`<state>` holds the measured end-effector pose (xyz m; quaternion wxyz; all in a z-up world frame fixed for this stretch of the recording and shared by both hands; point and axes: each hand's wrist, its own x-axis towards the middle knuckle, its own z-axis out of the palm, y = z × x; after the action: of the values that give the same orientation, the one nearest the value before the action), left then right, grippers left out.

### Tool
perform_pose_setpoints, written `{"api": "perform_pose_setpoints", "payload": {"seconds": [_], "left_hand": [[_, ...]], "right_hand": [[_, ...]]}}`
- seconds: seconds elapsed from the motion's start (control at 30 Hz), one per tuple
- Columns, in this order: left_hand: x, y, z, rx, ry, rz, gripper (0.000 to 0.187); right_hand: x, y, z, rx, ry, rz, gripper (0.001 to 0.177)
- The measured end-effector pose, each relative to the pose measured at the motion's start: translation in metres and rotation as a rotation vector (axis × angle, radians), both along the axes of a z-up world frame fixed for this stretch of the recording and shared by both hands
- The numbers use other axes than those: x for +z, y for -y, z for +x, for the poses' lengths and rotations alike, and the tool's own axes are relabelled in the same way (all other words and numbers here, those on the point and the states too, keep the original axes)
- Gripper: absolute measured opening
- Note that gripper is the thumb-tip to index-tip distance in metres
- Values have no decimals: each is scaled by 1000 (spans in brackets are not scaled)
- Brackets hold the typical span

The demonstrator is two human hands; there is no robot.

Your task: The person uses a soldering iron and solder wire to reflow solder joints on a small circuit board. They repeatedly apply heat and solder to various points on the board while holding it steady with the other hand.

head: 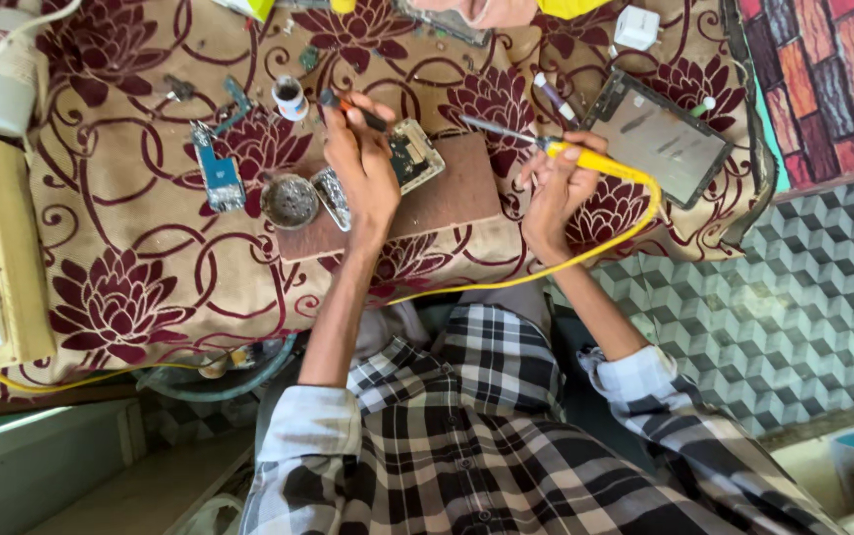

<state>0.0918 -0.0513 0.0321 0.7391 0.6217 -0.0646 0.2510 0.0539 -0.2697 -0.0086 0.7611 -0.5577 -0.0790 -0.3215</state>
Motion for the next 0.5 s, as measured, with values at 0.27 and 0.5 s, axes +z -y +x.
{"api": "perform_pose_setpoints", "payload": {"seconds": [0.27, 0.5], "left_hand": [[0, -4, -5, -316, -136, 131, 27], [15, -3, -36, -106, 6, -86, 24]], "right_hand": [[-7, 4, -9, -52, 21, -76, 41], [-12, 1, -11, -67, 54, -138, 44]]}}
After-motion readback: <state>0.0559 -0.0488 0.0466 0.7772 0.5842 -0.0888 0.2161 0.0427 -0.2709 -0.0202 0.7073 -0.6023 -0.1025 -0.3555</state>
